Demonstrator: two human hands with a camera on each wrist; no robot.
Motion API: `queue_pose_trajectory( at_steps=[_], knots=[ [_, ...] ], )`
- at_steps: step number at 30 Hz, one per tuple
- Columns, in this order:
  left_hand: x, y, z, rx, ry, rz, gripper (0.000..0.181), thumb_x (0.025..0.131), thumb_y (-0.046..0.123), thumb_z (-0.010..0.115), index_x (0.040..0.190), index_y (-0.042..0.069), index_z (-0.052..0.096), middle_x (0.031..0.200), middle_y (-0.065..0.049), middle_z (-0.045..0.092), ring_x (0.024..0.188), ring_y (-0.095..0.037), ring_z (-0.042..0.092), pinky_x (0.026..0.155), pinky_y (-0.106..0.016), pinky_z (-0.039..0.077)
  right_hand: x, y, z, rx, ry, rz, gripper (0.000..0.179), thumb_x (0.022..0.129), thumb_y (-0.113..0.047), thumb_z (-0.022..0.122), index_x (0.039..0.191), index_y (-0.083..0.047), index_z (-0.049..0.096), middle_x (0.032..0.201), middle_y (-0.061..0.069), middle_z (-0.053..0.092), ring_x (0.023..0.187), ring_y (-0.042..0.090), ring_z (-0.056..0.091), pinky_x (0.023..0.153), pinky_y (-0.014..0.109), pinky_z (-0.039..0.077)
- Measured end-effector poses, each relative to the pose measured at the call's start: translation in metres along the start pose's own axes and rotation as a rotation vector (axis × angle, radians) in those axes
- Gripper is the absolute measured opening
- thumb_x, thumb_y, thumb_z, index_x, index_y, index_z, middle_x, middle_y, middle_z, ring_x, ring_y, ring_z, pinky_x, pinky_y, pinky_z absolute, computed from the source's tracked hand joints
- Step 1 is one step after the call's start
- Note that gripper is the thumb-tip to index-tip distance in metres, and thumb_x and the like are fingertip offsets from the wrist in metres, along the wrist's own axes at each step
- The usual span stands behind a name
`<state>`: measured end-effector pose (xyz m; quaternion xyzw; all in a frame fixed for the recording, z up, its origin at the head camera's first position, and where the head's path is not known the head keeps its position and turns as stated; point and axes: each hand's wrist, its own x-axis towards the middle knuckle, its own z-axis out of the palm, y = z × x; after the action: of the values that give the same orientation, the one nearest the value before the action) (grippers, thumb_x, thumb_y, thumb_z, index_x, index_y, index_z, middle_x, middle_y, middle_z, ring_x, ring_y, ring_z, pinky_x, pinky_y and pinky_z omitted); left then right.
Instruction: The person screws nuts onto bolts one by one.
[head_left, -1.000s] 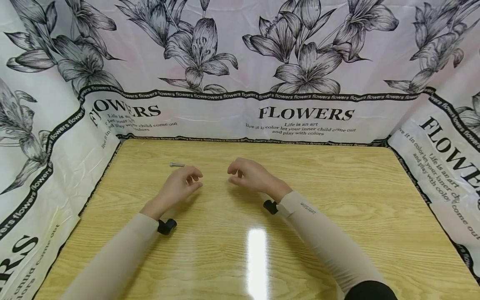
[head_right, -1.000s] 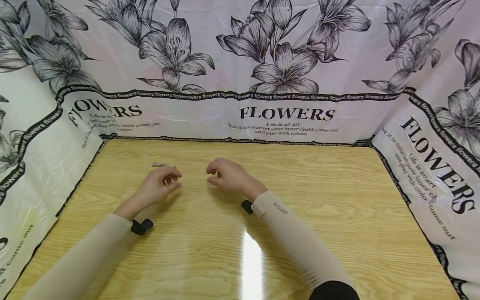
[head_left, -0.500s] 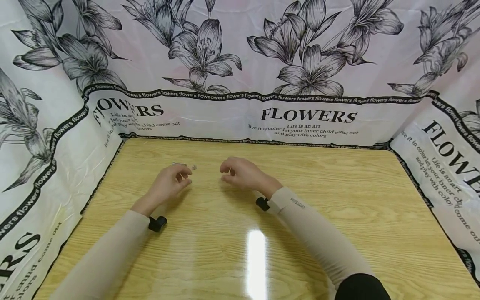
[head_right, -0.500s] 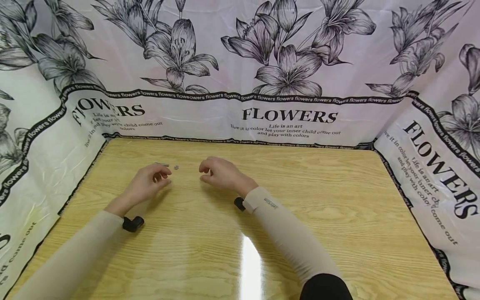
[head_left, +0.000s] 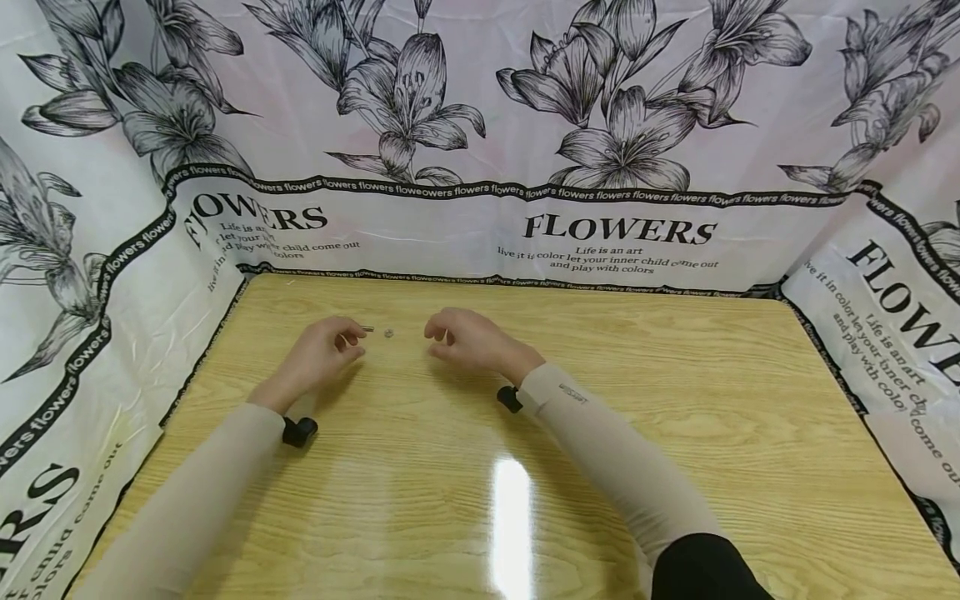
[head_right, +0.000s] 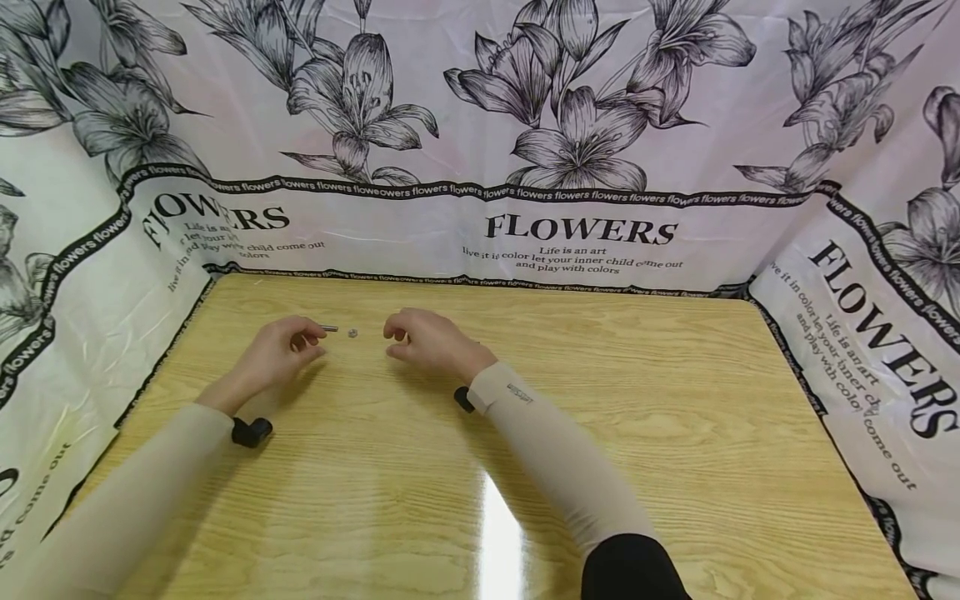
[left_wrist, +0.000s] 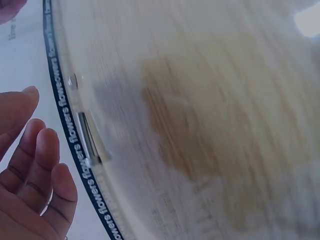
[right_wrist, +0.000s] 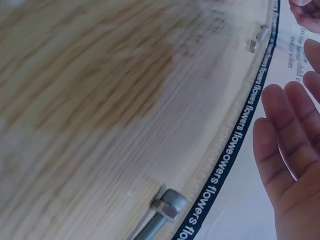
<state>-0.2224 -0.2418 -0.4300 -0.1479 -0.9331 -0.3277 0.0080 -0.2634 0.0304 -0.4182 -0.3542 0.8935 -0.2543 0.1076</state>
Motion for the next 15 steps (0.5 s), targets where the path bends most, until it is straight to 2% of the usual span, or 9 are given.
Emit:
queue_pose_trajectory(
  at_steps=[7,15],
  knots=[
    [0.003,-0.014,-0.005,-0.016,0.001,-0.028,0.023,0.088,0.005,0.067,0.110,-0.001,0.064,0.095,-0.014,0.063,0.084,-0.028,0.058,0.076,-0.041,0.048,0.015,-0.001,0.005,0.023,-0.013,0.013,0.030,0.093,-0.024,0.064,0.120,-0.012,0.062,0.108,-0.001,0.061,0.092,0.012,0.057,0.081,0.029,0.048],
    [0.008,-0.028,-0.010,-0.006,0.008,-0.067,0.025,0.087,0.005,0.067,0.111,0.001,0.063,0.093,-0.013,0.062,0.084,-0.028,0.057,0.076,-0.040,0.046,0.030,-0.007,0.009,0.045,-0.024,-0.003,0.031,0.093,-0.021,0.064,0.121,-0.009,0.061,0.109,0.005,0.063,0.095,0.014,0.057,0.082,0.029,0.048]
  ],
)
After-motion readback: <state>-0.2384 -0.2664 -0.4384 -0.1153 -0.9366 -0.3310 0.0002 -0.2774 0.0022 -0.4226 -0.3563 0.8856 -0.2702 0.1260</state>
